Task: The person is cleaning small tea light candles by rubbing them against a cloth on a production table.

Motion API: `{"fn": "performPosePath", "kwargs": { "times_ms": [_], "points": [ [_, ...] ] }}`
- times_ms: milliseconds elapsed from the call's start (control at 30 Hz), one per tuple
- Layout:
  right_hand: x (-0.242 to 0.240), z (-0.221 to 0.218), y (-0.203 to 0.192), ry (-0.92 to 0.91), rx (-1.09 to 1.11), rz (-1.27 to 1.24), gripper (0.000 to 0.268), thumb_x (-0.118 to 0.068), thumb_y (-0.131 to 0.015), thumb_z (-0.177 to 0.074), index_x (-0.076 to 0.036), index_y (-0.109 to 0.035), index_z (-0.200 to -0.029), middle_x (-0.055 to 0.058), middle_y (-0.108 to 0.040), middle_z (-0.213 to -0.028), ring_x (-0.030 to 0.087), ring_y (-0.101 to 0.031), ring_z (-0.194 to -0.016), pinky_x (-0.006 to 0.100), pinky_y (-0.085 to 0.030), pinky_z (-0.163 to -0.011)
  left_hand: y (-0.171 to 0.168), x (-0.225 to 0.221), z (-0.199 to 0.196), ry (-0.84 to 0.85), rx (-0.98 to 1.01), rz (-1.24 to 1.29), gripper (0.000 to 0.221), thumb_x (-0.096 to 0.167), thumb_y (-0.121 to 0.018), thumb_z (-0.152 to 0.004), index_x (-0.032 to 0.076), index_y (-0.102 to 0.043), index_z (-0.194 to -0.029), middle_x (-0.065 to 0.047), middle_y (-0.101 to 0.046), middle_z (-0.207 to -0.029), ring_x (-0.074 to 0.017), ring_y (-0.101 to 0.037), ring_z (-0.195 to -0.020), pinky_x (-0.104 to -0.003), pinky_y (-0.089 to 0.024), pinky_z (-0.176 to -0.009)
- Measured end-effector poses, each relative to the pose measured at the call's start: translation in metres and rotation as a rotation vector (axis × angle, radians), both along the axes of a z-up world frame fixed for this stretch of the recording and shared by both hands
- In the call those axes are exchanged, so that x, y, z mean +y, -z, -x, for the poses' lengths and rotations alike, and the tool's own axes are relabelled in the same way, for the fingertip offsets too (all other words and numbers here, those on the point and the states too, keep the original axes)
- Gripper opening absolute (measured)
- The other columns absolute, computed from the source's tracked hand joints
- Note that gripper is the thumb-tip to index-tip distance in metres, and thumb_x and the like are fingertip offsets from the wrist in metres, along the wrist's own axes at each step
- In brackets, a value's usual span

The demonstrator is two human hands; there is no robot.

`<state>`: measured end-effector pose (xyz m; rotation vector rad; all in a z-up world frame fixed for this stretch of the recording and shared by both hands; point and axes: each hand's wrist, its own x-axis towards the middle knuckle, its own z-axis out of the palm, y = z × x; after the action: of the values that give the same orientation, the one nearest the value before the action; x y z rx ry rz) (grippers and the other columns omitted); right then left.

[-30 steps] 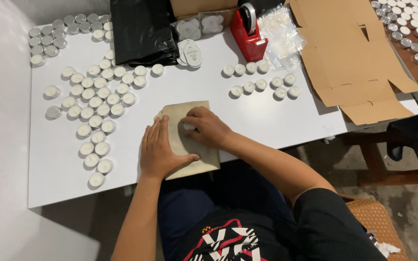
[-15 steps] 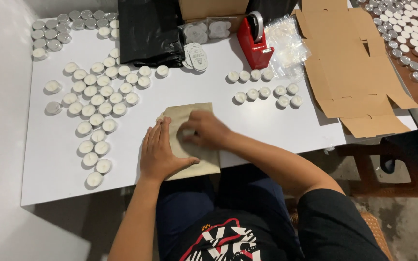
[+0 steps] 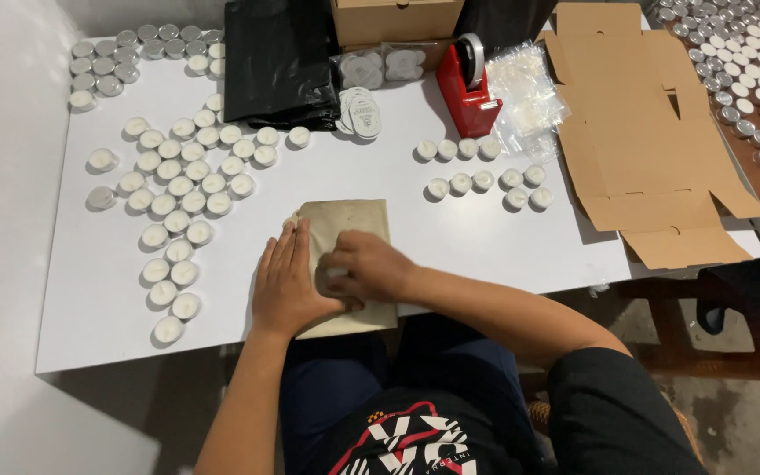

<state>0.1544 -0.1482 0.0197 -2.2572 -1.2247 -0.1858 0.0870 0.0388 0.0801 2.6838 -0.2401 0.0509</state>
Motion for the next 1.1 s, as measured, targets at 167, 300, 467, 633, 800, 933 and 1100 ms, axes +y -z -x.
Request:
{"fn": "performPosePath", "kwargs": {
  "times_ms": [167, 300, 467, 633, 800, 933, 1100],
  "points": [
    [-0.022, -0.048, -0.002, 0.093, -0.126, 0.009, 0.030, -0.041, -0.076, -0.088, -0.019, -0.073, -0.108, 0.006, -0.058, -0.090, 0.028, -0.059, -0.082, 0.042, -0.049, -0.072, -0.002, 0.000, 0.000, 0.014, -0.025, 0.050, 0.153, 0.084, -0.083, -0.043, 0.002, -0.028, -0.160, -0.021, -0.043, -0.158, -0.0323, -0.035, -0.151, -0.045, -0.016, -0.128],
    [-0.002, -0.007, 0.005, 0.023, -0.032, -0.049, 0.031, -0.038, -0.078, -0.087, -0.016, -0.073, -0.109, 0.009, -0.058, -0.089, 0.033, -0.060, -0.084, 0.044, -0.049, -0.073, -0.005, 0.000, -0.001, -0.004, 0.045, 0.033, 0.150, 0.070, -0.089, -0.041, 0.006, -0.025, -0.161, -0.016, -0.039, -0.161, -0.0286, -0.030, -0.153, -0.044, -0.014, -0.129],
    [-0.028, -0.036, -0.018, 0.152, -0.196, 0.050, 0.032, -0.046, -0.078, -0.085, -0.024, -0.074, -0.107, 0.001, -0.057, -0.089, 0.023, -0.056, -0.088, 0.039, -0.046, -0.076, -0.003, 0.000, 0.000, -0.001, 0.026, 0.047, 0.156, 0.085, -0.084, -0.041, 0.003, -0.026, -0.160, -0.020, -0.041, -0.159, -0.0310, -0.032, -0.153, -0.045, -0.014, -0.128],
    [-0.017, -0.002, 0.001, 0.084, -0.246, -0.041, 0.033, -0.047, -0.081, -0.080, -0.021, -0.074, -0.101, 0.003, -0.057, -0.085, 0.027, -0.057, -0.081, 0.042, -0.047, -0.071, 0.000, -0.001, 0.000, 0.000, 0.039, 0.051, 0.157, 0.084, -0.086, -0.040, 0.003, -0.026, -0.160, -0.020, -0.039, -0.161, -0.0312, -0.030, -0.153, -0.045, -0.012, -0.129],
    [-0.054, -0.030, -0.016, 0.120, 0.002, -0.053, 0.035, -0.028, -0.084, -0.080, -0.019, -0.075, -0.113, 0.009, -0.065, -0.099, 0.032, -0.063, -0.093, 0.041, -0.052, -0.079, -0.010, -0.002, 0.001, 0.004, 0.029, 0.045, 0.152, 0.086, -0.083, -0.044, 0.003, -0.029, -0.160, -0.021, -0.043, -0.158, -0.0306, -0.033, -0.152, -0.044, -0.014, -0.129],
    [-0.100, -0.060, -0.044, 0.414, 0.006, 0.014, 0.042, -0.018, -0.081, -0.088, -0.018, -0.070, -0.128, 0.009, -0.067, -0.110, 0.026, -0.065, -0.104, 0.037, -0.050, -0.090, -0.012, -0.002, 0.003, -0.003, 0.015, 0.024, 0.153, 0.089, -0.082, -0.044, 0.002, -0.030, -0.159, -0.022, -0.045, -0.156, -0.0302, -0.034, -0.152, -0.044, -0.015, -0.128],
    [-0.103, -0.062, -0.042, 0.515, -0.076, 0.193, 0.044, -0.023, -0.080, -0.090, -0.020, -0.068, -0.133, 0.005, -0.069, -0.116, 0.023, -0.060, -0.114, 0.041, -0.038, -0.096, -0.016, -0.003, 0.003, -0.013, 0.033, 0.034, 0.150, 0.087, -0.083, -0.045, 0.002, -0.032, -0.158, -0.021, -0.046, -0.156, -0.0303, -0.035, -0.152, -0.044, -0.016, -0.128]
  ]
}}
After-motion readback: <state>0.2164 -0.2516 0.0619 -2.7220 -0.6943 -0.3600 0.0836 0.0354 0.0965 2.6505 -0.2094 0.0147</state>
